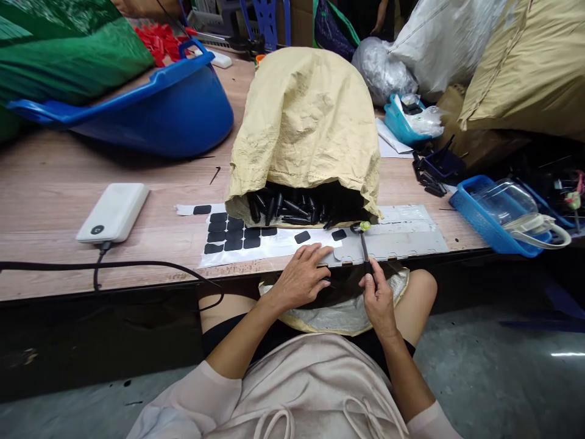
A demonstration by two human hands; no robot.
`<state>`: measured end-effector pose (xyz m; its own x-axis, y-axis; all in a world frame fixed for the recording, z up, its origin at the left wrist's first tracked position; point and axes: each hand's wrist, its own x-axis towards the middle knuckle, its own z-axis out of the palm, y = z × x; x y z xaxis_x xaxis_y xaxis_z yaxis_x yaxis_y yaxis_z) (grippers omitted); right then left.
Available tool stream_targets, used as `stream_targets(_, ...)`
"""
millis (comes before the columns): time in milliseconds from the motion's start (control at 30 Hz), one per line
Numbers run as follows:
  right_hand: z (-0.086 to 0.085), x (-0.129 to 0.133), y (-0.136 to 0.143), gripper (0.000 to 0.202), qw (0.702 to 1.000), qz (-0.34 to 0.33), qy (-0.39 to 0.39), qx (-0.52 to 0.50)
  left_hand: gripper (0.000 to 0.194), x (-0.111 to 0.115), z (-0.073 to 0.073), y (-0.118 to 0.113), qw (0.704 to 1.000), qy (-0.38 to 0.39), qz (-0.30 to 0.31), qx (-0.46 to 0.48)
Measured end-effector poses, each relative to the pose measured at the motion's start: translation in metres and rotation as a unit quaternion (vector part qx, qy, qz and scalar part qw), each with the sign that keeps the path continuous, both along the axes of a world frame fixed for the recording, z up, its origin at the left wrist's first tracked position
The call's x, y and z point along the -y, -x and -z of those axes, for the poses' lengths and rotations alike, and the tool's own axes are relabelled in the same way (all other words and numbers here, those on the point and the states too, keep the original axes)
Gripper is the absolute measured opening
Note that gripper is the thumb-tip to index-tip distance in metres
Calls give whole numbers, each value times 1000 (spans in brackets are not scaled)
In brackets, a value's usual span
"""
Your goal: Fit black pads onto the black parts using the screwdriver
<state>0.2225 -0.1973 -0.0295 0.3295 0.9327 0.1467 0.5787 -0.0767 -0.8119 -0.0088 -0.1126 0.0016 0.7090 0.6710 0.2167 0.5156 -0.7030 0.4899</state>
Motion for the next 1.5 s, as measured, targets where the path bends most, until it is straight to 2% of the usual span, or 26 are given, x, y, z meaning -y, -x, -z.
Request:
stream_targets(100,0,0,0,54,1000,1,8,-3,14,3,2,-3,1000,-12,-12,4)
stream_targets(167,0,1,0,54,1000,1,10,-4,7,-3,2,-2,998,-9,-38,53)
stream_targets(233,-1,1,0,54,1000,1,9,-4,10,-14,1,2,988,-11,-106,108)
stream_targets(300,0,0,1,53,1000,1,4,-2,16,-31,-1,9,971,-28,-203,127)
stream_targets(400,1,-1,0,53,1000,0,-3,0,16,-55,-3,20,947,-49,-307,87)
stream_targets(500,2,-1,0,53,1000,-1,-5,-2,23,-70,-2,24,940,-44,-337,31)
stream_targets(600,1,-1,0,52,1000,-3,-6,1,21,-73,0,24,934,-41,-355,-6)
stream_targets(700,0,-1,0,52,1000,-3,-6,-2,16,-66,-1,21,934,-52,-354,-7)
stream_targets(867,2,0,0,52,1000,0,-3,-6,14,-49,-3,1,971,-35,-235,26)
stream_targets(933,1,0,0,53,1000,1,-1,-8,13,-47,-1,-9,976,-24,-212,33)
stream_targets(1033,-2,-1,0,53,1000,-3,4,-13,17,-48,4,-18,975,-5,-216,46)
stream_targets(1133,-3,-1,-1,53,1000,-3,6,-10,21,-52,7,-16,973,25,-217,77)
stream_targets(1300,-4,1,-2,52,1000,-4,-3,-17,13,-56,8,-12,968,57,-224,100)
stream_targets(1500,-18,11,5,48,998,-55,-16,-8,14,-57,6,-15,964,78,-237,96)
